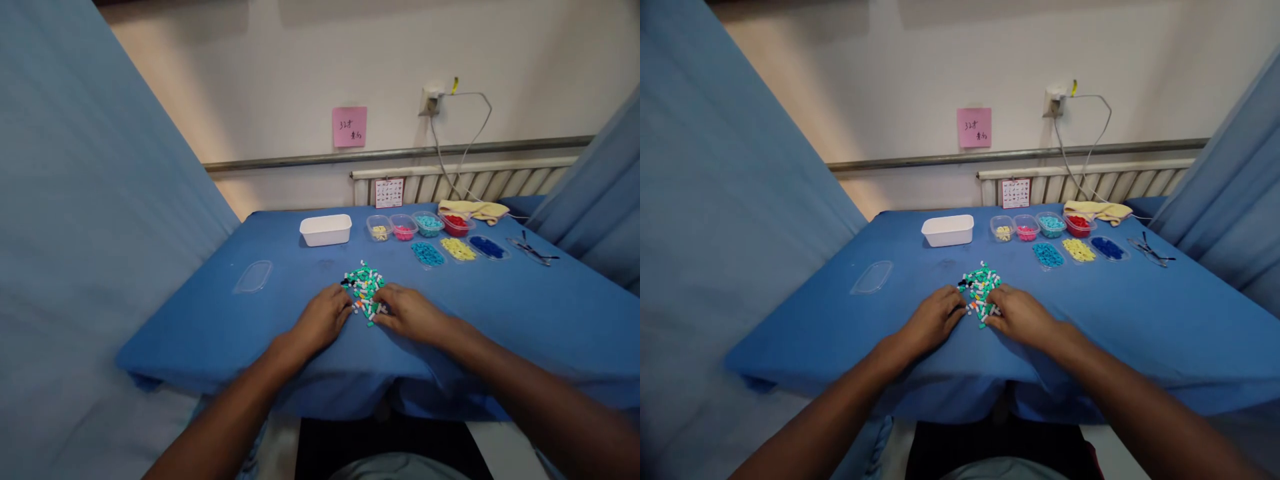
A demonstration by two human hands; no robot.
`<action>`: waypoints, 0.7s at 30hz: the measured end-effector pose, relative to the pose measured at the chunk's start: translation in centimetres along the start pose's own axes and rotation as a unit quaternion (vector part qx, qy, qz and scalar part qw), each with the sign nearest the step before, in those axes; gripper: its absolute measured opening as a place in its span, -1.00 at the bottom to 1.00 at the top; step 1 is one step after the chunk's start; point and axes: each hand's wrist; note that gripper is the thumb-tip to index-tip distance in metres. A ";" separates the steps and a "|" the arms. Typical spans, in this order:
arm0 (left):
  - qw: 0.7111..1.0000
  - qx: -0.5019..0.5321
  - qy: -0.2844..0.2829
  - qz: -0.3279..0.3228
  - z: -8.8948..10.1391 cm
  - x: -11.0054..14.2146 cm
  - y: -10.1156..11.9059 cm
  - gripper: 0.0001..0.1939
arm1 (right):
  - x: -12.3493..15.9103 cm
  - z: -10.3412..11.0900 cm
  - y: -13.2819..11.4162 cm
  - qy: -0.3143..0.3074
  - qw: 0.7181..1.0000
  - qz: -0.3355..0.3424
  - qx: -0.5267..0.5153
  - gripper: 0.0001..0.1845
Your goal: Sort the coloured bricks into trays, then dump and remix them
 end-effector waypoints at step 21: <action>0.893 -0.102 -0.029 0.438 13.0 0.5 -15.7 0.02 | -1.8 1.8 9.2 0.095 0.990 0.062 -0.086 -0.69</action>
Point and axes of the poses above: each hand's wrist, its own x-axis away from the middle knuckle, its own z-axis out of the back of the hand, y = z × x, and after that the axes turned 5 degrees about z, right-handed
